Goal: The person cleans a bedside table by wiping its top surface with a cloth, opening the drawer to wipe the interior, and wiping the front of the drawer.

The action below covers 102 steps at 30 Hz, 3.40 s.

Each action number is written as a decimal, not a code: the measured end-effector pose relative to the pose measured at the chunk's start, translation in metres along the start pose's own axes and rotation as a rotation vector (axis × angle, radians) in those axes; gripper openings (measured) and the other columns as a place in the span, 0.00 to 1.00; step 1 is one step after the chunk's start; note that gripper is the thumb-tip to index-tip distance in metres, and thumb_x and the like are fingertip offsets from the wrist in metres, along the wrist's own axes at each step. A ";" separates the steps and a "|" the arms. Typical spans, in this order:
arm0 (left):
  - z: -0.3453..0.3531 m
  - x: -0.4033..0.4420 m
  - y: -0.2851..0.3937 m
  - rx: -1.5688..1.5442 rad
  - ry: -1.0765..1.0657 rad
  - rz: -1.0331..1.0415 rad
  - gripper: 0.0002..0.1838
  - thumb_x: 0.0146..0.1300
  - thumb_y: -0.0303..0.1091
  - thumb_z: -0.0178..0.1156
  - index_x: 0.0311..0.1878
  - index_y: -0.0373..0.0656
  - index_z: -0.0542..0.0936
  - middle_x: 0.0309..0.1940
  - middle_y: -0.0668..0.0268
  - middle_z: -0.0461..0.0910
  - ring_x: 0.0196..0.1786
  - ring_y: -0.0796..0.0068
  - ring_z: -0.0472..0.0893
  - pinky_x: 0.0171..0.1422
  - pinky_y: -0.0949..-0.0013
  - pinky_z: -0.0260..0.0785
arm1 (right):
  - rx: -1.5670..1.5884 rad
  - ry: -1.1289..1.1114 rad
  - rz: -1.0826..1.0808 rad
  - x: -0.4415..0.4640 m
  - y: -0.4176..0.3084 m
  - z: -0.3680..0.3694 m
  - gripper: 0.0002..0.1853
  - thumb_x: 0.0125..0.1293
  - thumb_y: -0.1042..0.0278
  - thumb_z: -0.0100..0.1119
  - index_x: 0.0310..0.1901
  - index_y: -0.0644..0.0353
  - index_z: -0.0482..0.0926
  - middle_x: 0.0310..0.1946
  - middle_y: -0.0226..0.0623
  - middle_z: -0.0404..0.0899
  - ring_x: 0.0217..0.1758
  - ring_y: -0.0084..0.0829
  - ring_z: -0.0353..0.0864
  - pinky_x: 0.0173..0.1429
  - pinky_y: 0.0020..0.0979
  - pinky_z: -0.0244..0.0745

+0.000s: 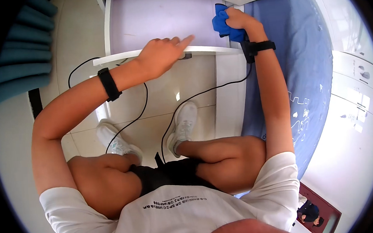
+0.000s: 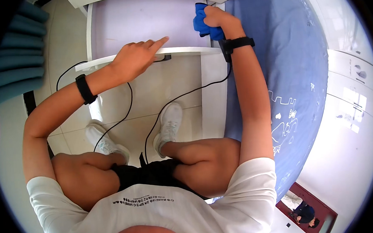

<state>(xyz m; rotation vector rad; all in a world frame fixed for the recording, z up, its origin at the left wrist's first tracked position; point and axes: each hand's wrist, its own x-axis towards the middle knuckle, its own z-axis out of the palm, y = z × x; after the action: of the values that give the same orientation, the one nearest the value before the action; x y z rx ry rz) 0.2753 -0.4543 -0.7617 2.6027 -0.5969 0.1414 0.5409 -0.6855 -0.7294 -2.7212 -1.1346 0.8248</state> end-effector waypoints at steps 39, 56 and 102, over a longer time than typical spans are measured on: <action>-0.125 -0.025 -0.133 0.142 -0.753 -0.893 0.34 0.69 0.64 0.47 0.58 0.38 0.73 0.43 0.51 0.83 0.45 0.58 0.83 0.47 0.51 0.78 | -0.264 0.159 0.273 0.031 -0.007 0.021 0.32 0.57 0.62 0.61 0.65 0.61 0.71 0.57 0.61 0.76 0.62 0.60 0.73 0.67 0.44 0.70; -0.040 -0.073 -0.181 -0.981 -0.136 -0.919 0.64 0.52 0.70 0.65 0.75 0.38 0.40 0.71 0.41 0.56 0.71 0.48 0.66 0.72 0.55 0.63 | -0.319 0.272 0.132 0.023 0.004 0.024 0.26 0.54 0.65 0.65 0.56 0.62 0.77 0.50 0.60 0.80 0.56 0.57 0.78 0.62 0.45 0.75; -0.070 -0.085 -0.191 -1.245 -0.443 -0.880 0.30 0.74 0.60 0.44 0.23 0.47 0.75 0.14 0.78 0.62 0.20 0.86 0.68 0.23 0.79 0.51 | -0.242 0.451 -0.723 0.122 -0.273 0.061 0.07 0.60 0.75 0.54 0.31 0.66 0.81 0.30 0.50 0.83 0.36 0.46 0.85 0.41 0.44 0.80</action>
<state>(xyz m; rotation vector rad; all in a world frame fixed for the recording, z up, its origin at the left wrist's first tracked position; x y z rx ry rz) 0.2820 -0.2363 -0.7965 1.4211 0.3320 -0.8236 0.4073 -0.4135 -0.7624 -2.1671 -1.9669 -0.0238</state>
